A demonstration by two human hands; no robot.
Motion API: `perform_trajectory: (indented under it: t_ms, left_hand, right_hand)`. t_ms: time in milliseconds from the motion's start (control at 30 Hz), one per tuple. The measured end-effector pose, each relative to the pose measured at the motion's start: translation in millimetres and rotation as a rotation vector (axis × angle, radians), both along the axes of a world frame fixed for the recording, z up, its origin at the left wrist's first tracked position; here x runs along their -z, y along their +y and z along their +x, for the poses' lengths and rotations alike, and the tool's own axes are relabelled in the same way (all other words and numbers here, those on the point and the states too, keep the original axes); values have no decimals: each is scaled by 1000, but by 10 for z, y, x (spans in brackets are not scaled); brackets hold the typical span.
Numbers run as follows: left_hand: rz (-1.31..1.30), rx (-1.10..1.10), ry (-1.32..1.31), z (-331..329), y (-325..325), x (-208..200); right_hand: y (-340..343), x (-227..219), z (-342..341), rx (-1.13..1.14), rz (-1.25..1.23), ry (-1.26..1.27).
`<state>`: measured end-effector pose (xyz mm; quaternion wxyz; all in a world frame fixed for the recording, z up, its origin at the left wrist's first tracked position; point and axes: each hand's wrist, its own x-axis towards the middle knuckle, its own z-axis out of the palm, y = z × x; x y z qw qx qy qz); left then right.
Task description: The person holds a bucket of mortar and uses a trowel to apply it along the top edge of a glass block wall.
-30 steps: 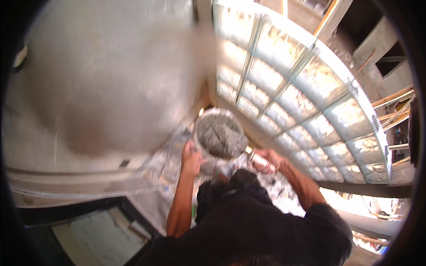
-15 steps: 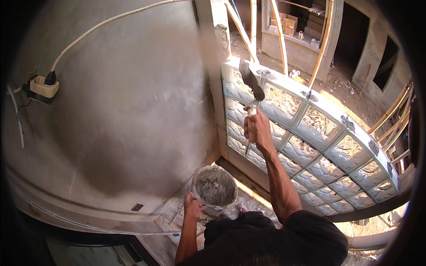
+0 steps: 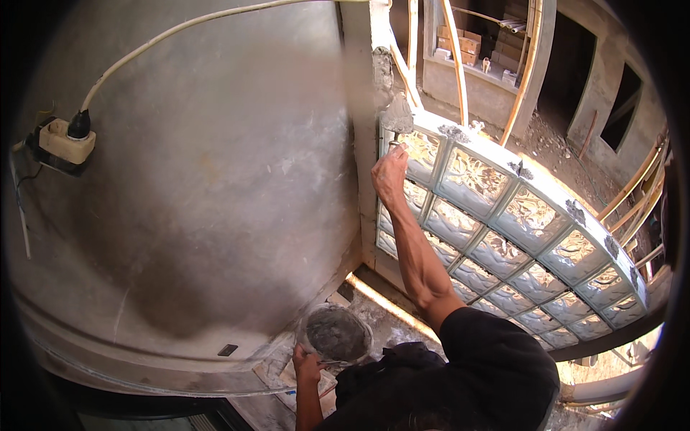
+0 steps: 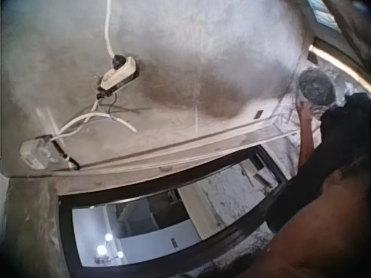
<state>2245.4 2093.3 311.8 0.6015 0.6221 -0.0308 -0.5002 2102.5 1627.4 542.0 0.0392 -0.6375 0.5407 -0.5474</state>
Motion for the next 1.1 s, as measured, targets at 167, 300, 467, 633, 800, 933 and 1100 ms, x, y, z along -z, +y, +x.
perform_trajectory:
  t_ms: [167,300,467,633,800,933,1100]
  left_hand:
    - [-23,-72,70,76,13,-47]
    - [-9,-7,4,166,6,92]
    - [-6,40,8,87,-136,19]
    - [29,62,29,7,-298,-35]
    - [19,112,65,-104,-471,-129]
    - [14,145,38,-158,-586,-82]
    - [31,169,4,-186,-589,-85]
  right_hand:
    - [54,80,53,45,40,128]
    - [131,30,72,71,140,196]
    - [251,-62,19,115,234,250]
    - [403,-195,-95,49,344,228]
    - [550,-234,-206,16,341,289]
    - [639,-112,-303,158,160,533]
    - [1207,-210,-526,-80,271,224]
